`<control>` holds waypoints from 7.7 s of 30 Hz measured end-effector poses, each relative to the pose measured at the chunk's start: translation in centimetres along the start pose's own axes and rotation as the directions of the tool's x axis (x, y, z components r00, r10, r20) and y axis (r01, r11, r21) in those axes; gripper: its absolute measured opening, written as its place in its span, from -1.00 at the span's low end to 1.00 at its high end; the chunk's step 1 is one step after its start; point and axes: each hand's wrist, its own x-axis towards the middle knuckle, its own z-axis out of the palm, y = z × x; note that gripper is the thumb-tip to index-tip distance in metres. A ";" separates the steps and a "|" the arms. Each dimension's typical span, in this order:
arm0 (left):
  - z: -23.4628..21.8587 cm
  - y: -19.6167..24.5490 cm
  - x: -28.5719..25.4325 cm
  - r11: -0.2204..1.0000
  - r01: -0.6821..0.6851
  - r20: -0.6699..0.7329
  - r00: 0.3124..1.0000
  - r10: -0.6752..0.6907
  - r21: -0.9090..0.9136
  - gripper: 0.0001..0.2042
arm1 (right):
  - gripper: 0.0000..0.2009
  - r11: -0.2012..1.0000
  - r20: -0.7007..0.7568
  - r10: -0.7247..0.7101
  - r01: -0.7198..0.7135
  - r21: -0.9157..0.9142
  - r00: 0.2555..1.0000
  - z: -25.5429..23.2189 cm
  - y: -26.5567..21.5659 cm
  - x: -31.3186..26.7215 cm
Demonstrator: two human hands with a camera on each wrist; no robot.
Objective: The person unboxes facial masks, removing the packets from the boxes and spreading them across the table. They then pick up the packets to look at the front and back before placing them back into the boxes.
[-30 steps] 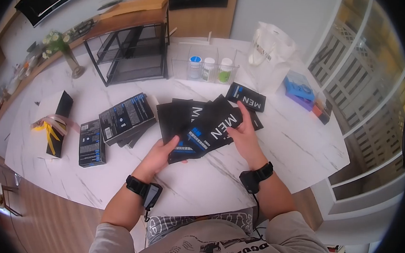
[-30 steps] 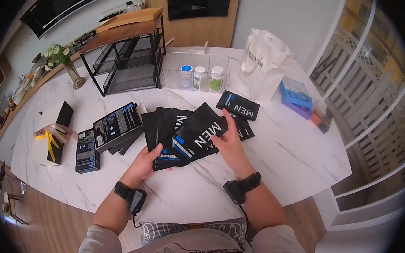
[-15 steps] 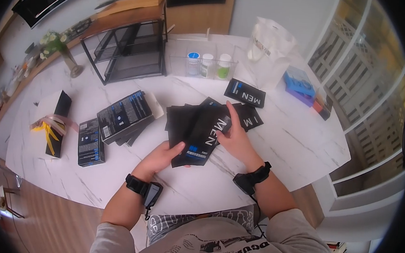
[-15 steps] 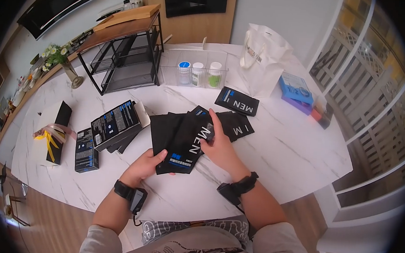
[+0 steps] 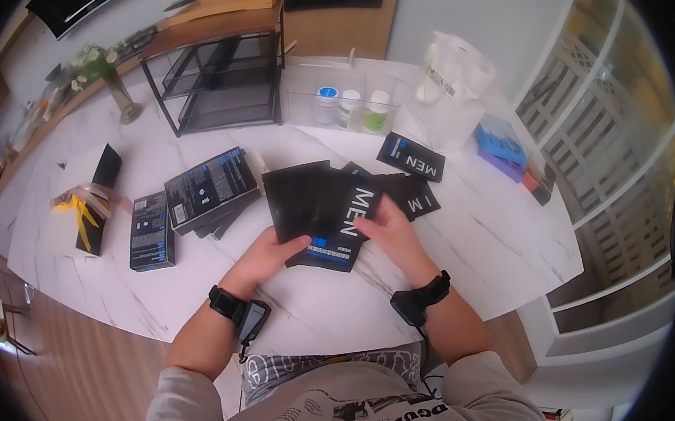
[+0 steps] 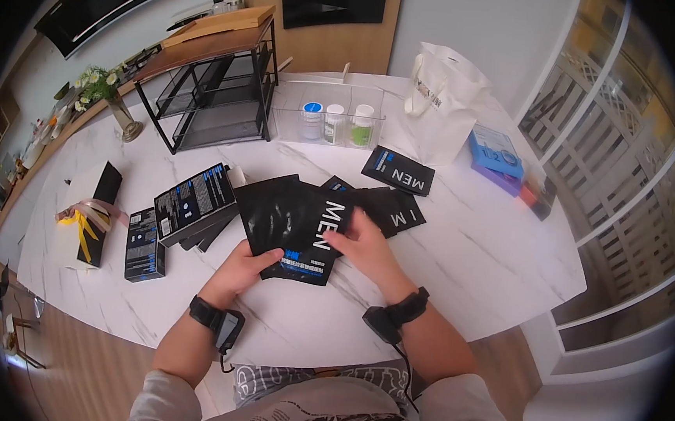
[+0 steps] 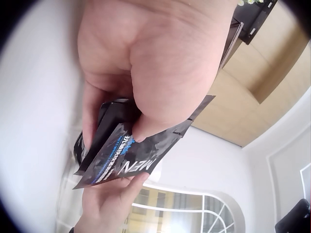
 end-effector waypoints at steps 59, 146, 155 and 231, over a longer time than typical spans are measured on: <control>0.3 0.3 0.2 0.994 0.035 -0.116 0.992 -0.047 -0.104 -0.79 | -0.71 0.934 -0.188 -0.063 -0.009 -0.358 0.980 0.0 0.3 -0.8; 1.3 1.1 -0.4 1.000 -0.002 -0.087 0.996 0.002 0.004 -0.80 | -0.69 0.968 -0.106 -0.009 -0.018 -0.248 0.994 0.1 0.0 -1.0; 0.8 0.9 -0.3 0.999 0.019 -0.061 0.998 -0.017 0.037 -0.77 | -0.72 0.962 -0.117 -0.047 0.014 -0.272 0.992 0.0 0.4 -1.0; 1.6 2.0 -0.8 0.999 0.040 0.134 0.990 -0.039 -0.008 -0.75 | -0.72 0.975 0.050 0.149 -0.155 0.160 0.988 2.4 -1.7 -2.0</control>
